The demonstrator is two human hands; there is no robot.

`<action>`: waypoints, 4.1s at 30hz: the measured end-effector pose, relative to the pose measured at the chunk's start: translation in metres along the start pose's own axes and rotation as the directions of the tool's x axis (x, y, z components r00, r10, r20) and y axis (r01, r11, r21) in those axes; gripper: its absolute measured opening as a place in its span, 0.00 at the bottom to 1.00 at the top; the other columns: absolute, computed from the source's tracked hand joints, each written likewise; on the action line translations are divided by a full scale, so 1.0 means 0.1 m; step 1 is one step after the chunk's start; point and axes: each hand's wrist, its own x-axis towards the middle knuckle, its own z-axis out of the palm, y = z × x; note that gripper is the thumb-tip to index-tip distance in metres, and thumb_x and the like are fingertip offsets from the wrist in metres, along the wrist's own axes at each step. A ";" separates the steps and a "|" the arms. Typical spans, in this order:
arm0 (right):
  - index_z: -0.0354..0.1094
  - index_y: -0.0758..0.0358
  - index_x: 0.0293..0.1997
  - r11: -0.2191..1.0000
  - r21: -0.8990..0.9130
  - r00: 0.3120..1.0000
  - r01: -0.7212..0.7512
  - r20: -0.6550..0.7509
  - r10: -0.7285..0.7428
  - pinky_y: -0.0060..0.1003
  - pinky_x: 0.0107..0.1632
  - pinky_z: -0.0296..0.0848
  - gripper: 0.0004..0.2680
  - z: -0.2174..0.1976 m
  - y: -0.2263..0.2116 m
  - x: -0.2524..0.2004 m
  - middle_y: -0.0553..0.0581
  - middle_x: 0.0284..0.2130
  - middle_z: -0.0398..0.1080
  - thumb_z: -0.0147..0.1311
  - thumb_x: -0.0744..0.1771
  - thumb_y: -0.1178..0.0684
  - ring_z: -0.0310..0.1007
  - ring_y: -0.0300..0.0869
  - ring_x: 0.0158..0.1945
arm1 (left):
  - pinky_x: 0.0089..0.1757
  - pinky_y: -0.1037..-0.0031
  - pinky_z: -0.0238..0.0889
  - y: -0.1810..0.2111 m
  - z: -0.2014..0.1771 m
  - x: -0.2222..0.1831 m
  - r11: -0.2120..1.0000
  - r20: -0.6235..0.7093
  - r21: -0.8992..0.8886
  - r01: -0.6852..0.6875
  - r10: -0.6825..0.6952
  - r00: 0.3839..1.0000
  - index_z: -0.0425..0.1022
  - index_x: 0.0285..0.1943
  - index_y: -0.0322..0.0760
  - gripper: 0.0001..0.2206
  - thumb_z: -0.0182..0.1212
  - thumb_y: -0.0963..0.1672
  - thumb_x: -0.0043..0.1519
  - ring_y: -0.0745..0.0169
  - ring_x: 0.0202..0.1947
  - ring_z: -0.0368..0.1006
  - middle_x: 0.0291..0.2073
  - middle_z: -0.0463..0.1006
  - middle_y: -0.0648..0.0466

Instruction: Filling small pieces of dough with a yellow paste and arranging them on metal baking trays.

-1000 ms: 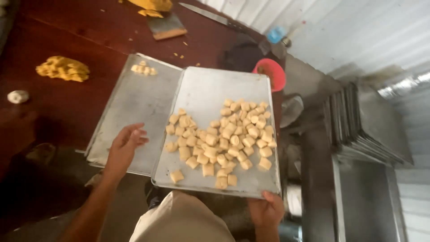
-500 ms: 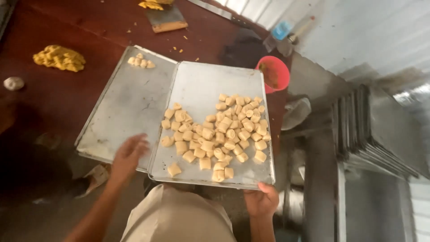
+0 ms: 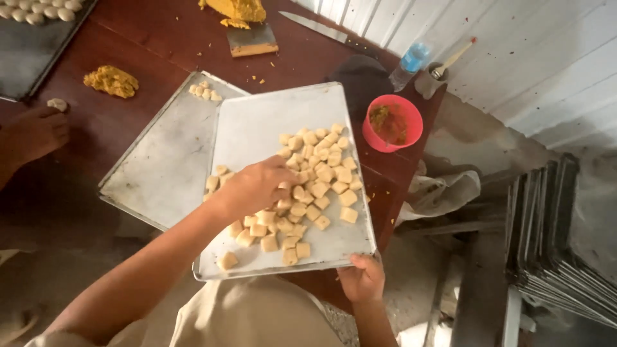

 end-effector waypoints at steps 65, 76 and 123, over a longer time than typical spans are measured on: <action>0.64 0.65 0.60 0.985 0.127 0.948 -0.117 -0.280 0.149 0.61 0.61 0.73 0.15 0.47 2.43 -0.57 0.62 0.52 0.74 0.53 0.66 0.60 0.74 0.55 0.57 | 0.39 0.79 0.67 -2.17 -0.44 -1.83 0.402 -0.055 -0.843 0.359 -0.727 0.684 0.77 0.59 0.31 0.13 0.61 0.40 0.66 0.71 0.37 0.73 0.40 0.80 0.56; 0.65 0.74 0.54 0.758 -0.374 0.843 -0.534 -0.167 0.511 0.48 0.48 0.81 0.13 -0.12 2.42 -0.30 0.65 0.41 0.78 0.53 0.68 0.54 0.82 0.53 0.43 | 0.36 0.78 0.64 -1.74 0.36 -2.14 0.517 -0.095 -0.787 0.337 -0.641 0.761 0.80 0.49 0.28 0.12 0.69 0.44 0.63 0.70 0.32 0.69 0.32 0.78 0.56; 0.67 0.68 0.59 0.421 -0.886 0.921 -0.197 -0.020 0.389 0.37 0.47 0.78 0.12 -2.44 -2.08 0.23 0.60 0.45 0.77 0.49 0.70 0.56 0.80 0.44 0.43 | 0.67 0.35 0.42 0.02 3.03 -0.06 0.965 -0.573 0.237 0.115 0.044 0.818 0.55 0.74 0.40 0.36 0.60 0.57 0.62 0.31 0.69 0.53 0.66 0.56 0.35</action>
